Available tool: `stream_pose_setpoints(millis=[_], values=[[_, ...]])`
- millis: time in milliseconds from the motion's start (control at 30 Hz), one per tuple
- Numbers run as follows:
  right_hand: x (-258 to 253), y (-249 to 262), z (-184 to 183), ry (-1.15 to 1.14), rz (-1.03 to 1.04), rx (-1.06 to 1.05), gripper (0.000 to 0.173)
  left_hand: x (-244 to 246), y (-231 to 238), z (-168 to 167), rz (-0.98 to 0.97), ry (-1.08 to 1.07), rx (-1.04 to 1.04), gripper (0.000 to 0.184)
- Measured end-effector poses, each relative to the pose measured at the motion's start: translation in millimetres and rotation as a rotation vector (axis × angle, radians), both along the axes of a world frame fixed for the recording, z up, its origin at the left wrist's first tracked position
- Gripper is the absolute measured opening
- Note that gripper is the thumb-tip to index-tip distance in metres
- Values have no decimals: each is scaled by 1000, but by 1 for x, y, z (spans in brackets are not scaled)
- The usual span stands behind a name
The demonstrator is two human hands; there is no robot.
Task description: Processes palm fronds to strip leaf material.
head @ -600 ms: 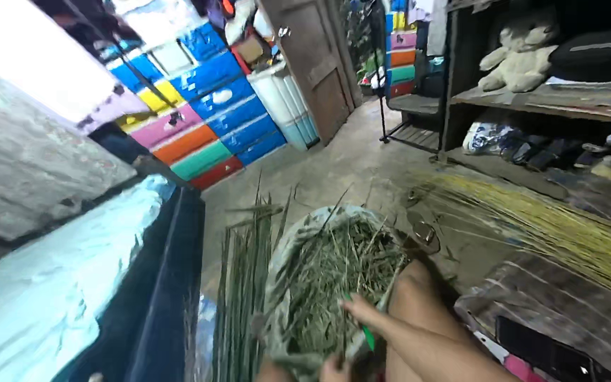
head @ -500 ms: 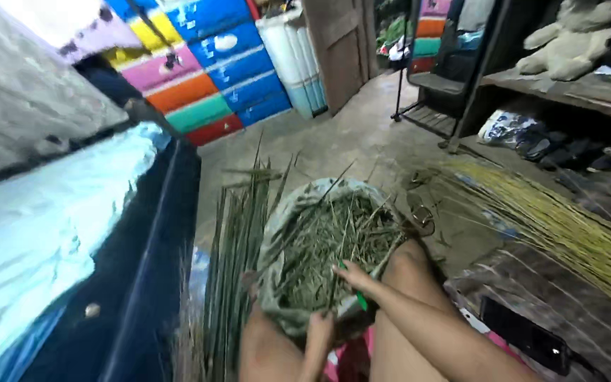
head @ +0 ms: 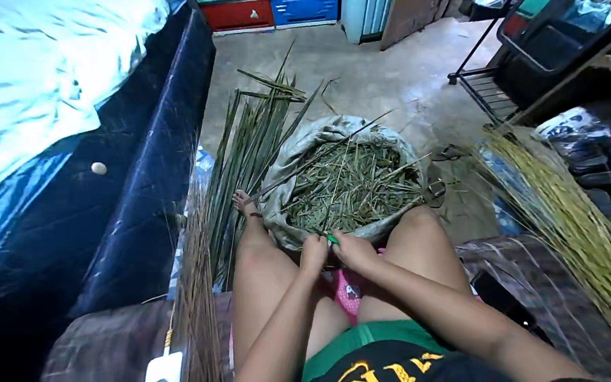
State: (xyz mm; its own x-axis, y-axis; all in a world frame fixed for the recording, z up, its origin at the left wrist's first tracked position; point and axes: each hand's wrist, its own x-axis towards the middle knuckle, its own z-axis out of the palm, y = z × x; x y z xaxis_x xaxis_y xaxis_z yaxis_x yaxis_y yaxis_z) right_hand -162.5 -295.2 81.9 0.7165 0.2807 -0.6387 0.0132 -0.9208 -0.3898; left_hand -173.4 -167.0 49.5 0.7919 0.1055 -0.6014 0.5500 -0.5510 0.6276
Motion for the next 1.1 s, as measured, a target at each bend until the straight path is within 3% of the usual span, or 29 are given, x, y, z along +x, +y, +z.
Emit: stream_pose_setpoints(millis=[133,267,500,633,800,1033,1100], values=[[18,-1,-6,-167,-22,-144,37,1,-4,5,-57,-24,-35,44],[49,-17,-17,-181,-210,-248,39,-2,-8,0,-79,-6,-55,45],[5,-1,1,33,-15,19,38,4,0,5,-206,30,107,42],[12,3,-12,-47,-7,-167,38,0,2,3,-259,-3,100,43],[49,-11,-22,-125,-211,-296,38,-3,-5,6,-130,39,31,45],[1,3,2,84,-29,30,39,0,2,14,-81,85,72,42],[-2,9,8,63,-4,-24,38,0,2,19,-65,89,94,41]])
